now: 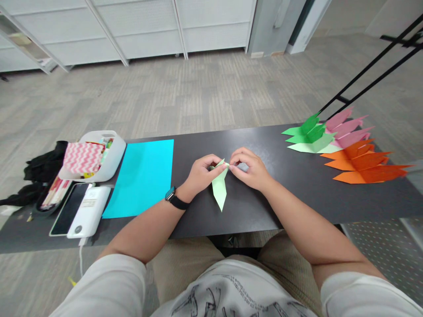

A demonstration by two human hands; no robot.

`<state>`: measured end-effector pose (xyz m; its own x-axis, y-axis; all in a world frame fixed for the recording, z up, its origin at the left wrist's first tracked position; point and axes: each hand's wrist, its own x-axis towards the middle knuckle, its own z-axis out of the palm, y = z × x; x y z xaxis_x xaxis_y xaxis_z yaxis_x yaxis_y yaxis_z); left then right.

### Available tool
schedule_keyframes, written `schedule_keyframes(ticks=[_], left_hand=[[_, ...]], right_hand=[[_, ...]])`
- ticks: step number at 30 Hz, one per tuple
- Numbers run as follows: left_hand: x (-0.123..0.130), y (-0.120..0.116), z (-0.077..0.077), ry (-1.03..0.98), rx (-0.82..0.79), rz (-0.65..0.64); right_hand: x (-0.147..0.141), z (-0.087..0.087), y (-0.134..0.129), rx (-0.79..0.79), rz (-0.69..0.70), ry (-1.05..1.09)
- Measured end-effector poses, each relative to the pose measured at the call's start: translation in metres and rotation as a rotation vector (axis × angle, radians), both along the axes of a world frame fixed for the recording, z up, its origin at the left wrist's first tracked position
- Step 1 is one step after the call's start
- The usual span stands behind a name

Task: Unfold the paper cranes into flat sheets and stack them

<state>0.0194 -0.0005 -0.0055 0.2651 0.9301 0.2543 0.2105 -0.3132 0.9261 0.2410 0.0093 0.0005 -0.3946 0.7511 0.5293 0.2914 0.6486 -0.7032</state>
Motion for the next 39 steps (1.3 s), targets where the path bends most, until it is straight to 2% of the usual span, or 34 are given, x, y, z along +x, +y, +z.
schedule_keyframes(ticks=[11, 16, 20, 25, 32, 39], left_hand=[[0.0012, -0.0009, 0.0019, -0.049, -0.078, 0.001], [-0.0002, 0.0003, -0.0020, -0.111, -0.126, -0.048], [-0.0007, 0.0022, -0.0046, -0.068, -0.035, -0.054], [-0.0010, 0.0018, -0.0020, 0.035, 0.114, 0.018], [-0.0024, 0.0001, 0.0004, 0.112, 0.402, 0.065], [-0.0033, 0.0009, -0.0008, 0.172, 0.484, 0.062]], right_hand=[[-0.0014, -0.0035, 0.0005, -0.014, 0.063, -0.029], [-0.0015, -0.0036, 0.0004, -0.003, 0.060, -0.020], [-0.0004, 0.0005, -0.0008, -0.001, 0.007, 0.001], [0.0012, 0.0025, -0.0009, -0.003, -0.026, 0.016], [0.0017, 0.0022, 0.0002, -0.085, 0.071, 0.048], [0.0039, 0.0021, 0.0022, -0.206, 0.093, 0.125]])
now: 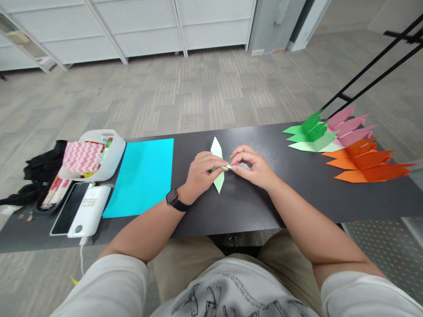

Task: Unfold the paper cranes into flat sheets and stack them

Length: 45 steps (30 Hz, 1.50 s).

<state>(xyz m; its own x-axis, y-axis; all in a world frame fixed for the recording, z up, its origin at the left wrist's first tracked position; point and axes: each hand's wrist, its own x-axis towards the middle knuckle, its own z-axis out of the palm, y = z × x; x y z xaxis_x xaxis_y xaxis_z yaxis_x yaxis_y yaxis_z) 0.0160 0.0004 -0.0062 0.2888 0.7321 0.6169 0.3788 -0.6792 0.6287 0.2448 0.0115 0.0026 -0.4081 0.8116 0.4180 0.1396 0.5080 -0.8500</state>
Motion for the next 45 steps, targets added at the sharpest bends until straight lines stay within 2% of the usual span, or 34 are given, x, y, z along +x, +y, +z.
schedule_keyframes(ticks=[9, 18, 29, 33, 38, 45], left_hand=[[0.000, -0.002, 0.002, 0.015, -0.025, 0.036], [0.003, -0.003, 0.001, -0.038, -0.039, 0.046], [0.003, -0.004, 0.004, -0.019, -0.032, 0.042], [0.004, -0.006, 0.004, -0.054, -0.030, 0.017], [0.004, -0.008, 0.005, -0.061, -0.124, 0.020], [0.005, -0.009, 0.007, -0.069, -0.133, 0.025]], right_hand=[[0.004, -0.004, 0.003, -0.069, 0.013, 0.031], [0.005, -0.003, 0.003, 0.047, -0.013, -0.020], [0.003, 0.001, 0.001, 0.040, -0.063, -0.027], [0.002, 0.002, -0.001, 0.106, -0.097, -0.049], [0.001, 0.003, -0.003, 0.215, -0.128, -0.103], [-0.001, 0.005, -0.007, 0.268, -0.145, -0.104]])
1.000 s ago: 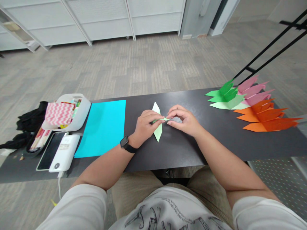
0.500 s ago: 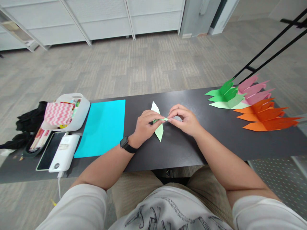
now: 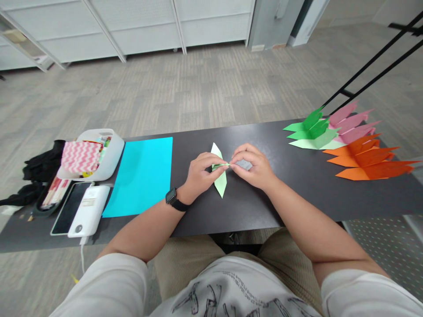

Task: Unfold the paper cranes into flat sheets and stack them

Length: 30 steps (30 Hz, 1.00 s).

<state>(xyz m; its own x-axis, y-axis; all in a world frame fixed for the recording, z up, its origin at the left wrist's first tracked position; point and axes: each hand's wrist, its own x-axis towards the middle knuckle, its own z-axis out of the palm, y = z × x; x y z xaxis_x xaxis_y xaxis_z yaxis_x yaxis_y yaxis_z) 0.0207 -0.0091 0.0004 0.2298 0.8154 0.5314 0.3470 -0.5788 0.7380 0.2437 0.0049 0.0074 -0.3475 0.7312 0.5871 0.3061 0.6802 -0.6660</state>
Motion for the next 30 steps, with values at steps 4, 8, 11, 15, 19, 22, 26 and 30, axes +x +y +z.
schedule_keyframes(ticks=[4, 8, 11, 15, 19, 22, 26, 30], left_hand=[[0.001, -0.001, 0.001, -0.006, 0.022, -0.002], [0.002, -0.002, 0.003, -0.010, 0.064, -0.009], [0.002, -0.002, 0.004, 0.006, 0.070, 0.009], [0.001, -0.003, 0.005, 0.014, 0.058, 0.030], [0.001, -0.003, 0.005, -0.030, 0.015, 0.046], [0.002, -0.003, 0.004, -0.070, -0.002, 0.035], [0.001, -0.002, 0.003, -0.077, -0.005, 0.016], [0.000, 0.000, 0.002, -0.055, -0.021, -0.022]], right_hand=[[0.000, -0.001, -0.001, -0.027, -0.008, -0.001], [-0.002, 0.000, -0.001, -0.025, 0.005, 0.030], [-0.005, 0.000, -0.001, -0.055, 0.040, 0.050], [-0.006, -0.003, 0.000, -0.122, 0.068, 0.058], [-0.007, -0.010, 0.002, -0.181, 0.097, 0.016], [-0.009, -0.015, 0.003, -0.187, 0.118, -0.041], [-0.008, -0.017, 0.002, -0.126, 0.109, -0.063], [-0.006, -0.014, 0.003, -0.069, 0.074, -0.119]])
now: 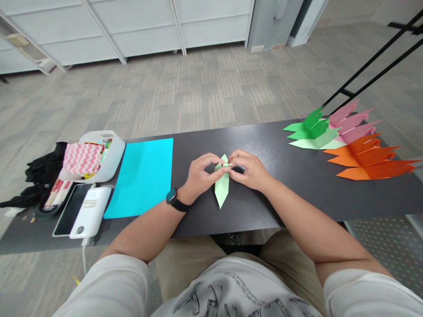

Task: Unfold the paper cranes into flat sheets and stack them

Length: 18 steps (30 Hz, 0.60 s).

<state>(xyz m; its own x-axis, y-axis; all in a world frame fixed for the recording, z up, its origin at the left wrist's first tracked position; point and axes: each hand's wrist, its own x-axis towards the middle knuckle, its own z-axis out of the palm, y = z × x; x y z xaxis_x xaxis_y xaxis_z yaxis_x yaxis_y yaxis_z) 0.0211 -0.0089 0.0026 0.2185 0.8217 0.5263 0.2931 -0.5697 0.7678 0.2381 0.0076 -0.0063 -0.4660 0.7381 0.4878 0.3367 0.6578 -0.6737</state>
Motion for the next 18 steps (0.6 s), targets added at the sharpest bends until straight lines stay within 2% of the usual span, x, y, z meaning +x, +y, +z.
schedule_keyframes(ticks=[7, 18], left_hand=[[-0.003, 0.004, -0.007, -0.063, -0.074, 0.002], [-0.003, 0.008, -0.012, -0.281, -0.415, -0.082]], right_hand=[[0.001, -0.005, 0.003, -0.040, 0.041, -0.048], [0.002, -0.007, 0.005, -0.212, 0.133, -0.109]])
